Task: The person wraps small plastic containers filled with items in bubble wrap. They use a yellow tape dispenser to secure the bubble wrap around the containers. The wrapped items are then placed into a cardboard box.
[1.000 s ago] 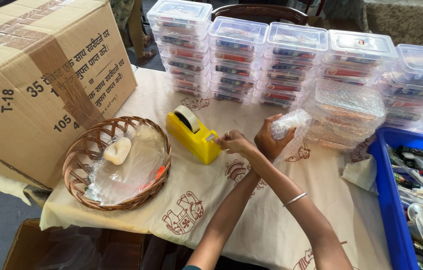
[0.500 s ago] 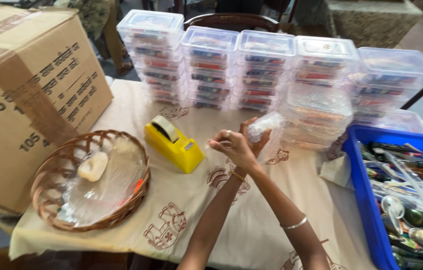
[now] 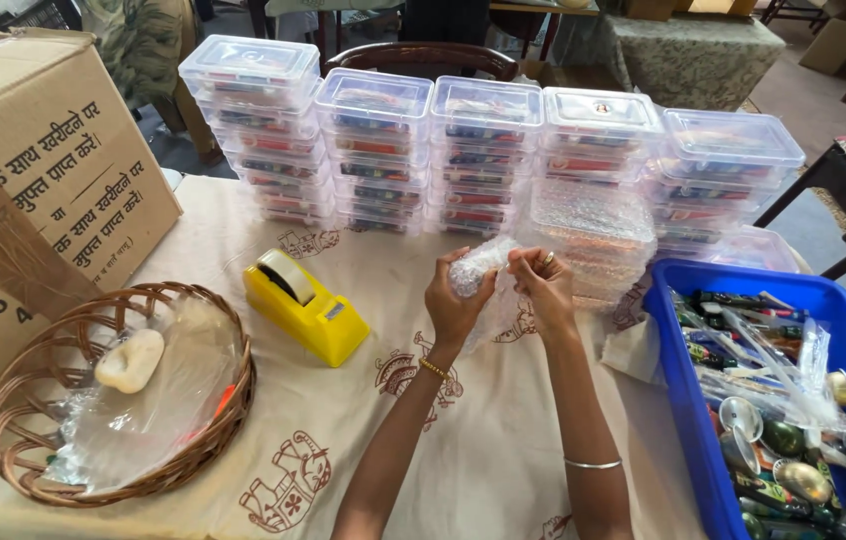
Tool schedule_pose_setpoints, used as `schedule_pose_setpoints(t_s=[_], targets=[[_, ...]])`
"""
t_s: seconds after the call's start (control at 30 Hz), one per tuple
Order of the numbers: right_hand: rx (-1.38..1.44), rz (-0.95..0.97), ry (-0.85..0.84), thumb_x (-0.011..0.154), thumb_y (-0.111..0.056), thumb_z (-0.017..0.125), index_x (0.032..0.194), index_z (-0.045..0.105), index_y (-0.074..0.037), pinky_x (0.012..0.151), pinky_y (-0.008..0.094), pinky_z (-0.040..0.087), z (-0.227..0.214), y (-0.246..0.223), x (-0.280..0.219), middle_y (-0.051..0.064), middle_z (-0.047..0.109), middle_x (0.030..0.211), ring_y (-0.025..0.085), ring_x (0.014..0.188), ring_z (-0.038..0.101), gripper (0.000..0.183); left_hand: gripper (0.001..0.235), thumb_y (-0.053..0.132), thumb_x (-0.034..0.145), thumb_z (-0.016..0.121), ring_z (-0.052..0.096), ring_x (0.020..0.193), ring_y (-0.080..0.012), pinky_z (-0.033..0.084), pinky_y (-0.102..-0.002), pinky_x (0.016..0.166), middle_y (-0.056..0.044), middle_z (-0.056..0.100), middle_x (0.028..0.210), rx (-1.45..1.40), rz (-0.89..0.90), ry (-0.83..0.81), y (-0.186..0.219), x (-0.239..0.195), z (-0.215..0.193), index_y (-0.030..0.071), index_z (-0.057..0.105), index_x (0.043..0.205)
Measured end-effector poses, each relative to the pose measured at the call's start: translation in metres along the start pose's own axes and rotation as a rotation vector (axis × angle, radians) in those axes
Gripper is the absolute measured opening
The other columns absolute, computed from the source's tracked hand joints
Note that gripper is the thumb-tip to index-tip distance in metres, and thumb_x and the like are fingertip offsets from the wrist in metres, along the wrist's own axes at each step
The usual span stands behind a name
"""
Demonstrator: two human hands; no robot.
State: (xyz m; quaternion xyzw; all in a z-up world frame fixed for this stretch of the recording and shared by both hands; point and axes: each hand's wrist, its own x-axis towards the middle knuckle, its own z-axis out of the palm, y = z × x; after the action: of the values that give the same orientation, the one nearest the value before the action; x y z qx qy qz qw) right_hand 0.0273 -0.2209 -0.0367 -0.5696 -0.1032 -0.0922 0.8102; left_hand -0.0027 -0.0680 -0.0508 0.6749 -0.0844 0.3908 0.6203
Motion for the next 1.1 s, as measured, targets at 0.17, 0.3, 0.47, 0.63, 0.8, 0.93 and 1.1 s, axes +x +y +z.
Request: schedule_pose_setpoints(t_s=[0.17,0.3,0.47,0.63,0.8,0.93,1.1], targets=[[-0.035,0.1,0.065,0.093,-0.025,0.079,0.083,0.067,-0.011,0.052,0.021,0.039,-0.002,0.004,-0.001,0.0,0.068,0.076,0.004,0.058,0.05,0.022,0.052,0.025,0.08,0.089,0.076,0.097,-0.0226,0.06,-0.034,0.084,-0.012,0.075,0.111,0.006,0.029,0.0,0.0,0.002,0.0,0.004,0.064,0.12],[0.0,0.149,0.023,0.088,-0.029,0.081,0.082,0.069,-0.013,0.051,0.019,0.038,0.006,0.004,-0.004,-0.003,0.067,0.075,0.002,0.058,0.049,0.021,0.05,0.024,0.081,0.088,0.075,0.097,-0.0226,0.06,-0.034,0.084,-0.012,0.075,0.11,0.0,0.034,0.006,0.003,0.0,0.0,0.004,0.064,0.121],[-0.088,0.16,0.078,0.087,-0.03,0.083,0.077,0.067,-0.011,0.048,0.019,0.036,0.013,0.004,-0.005,-0.002,0.066,0.072,0.002,0.055,0.049,0.026,0.05,0.023,0.081,0.088,0.075,0.097,-0.0225,0.06,-0.034,0.084,-0.012,0.075,0.111,-0.002,0.041,0.0,-0.001,0.001,0.0,0.004,0.064,0.121],[-0.133,0.175,0.12,0.086,-0.028,0.084,0.076,0.069,-0.01,0.044,0.019,0.037,0.01,0.009,-0.004,0.0,0.066,0.068,0.003,0.05,0.052,0.026,0.052,0.021,0.081,0.087,0.075,0.097,-0.0218,0.061,-0.033,0.085,-0.013,0.074,0.111,-0.032,0.017,-0.04,-0.01,0.002,-0.001,0.003,0.063,0.123],[-0.186,0.207,0.131,0.083,-0.032,0.086,0.073,0.069,-0.009,0.042,0.019,0.038,0.003,0.016,0.001,0.001,0.068,0.066,0.004,0.048,0.052,0.03,0.053,0.018,0.078,0.086,0.075,0.099,-0.0216,0.061,-0.033,0.086,-0.013,0.074,0.113,-0.019,0.039,-0.05,-0.005,0.003,-0.004,0.003,0.063,0.124],[-0.251,0.22,0.155,0.078,-0.038,0.088,0.071,0.07,-0.01,0.041,0.019,0.04,-0.003,0.019,0.002,0.001,0.065,0.061,0.006,0.045,0.056,0.034,0.054,0.016,0.077,0.086,0.076,0.099,-0.0214,0.061,-0.033,0.086,-0.013,0.074,0.114,-0.028,0.04,-0.058,-0.009,0.002,-0.004,0.003,0.063,0.124],[-0.44,0.126,0.183,0.076,-0.044,0.089,0.062,0.063,-0.01,0.041,0.021,0.042,0.003,0.011,-0.003,0.001,0.06,0.054,0.009,0.043,0.057,0.045,0.054,0.016,0.077,0.087,0.076,0.099,-0.0212,0.061,-0.032,0.086,-0.013,0.074,0.113,-0.042,0.03,-0.072,-0.01,0.003,-0.005,0.003,0.062,0.124]])
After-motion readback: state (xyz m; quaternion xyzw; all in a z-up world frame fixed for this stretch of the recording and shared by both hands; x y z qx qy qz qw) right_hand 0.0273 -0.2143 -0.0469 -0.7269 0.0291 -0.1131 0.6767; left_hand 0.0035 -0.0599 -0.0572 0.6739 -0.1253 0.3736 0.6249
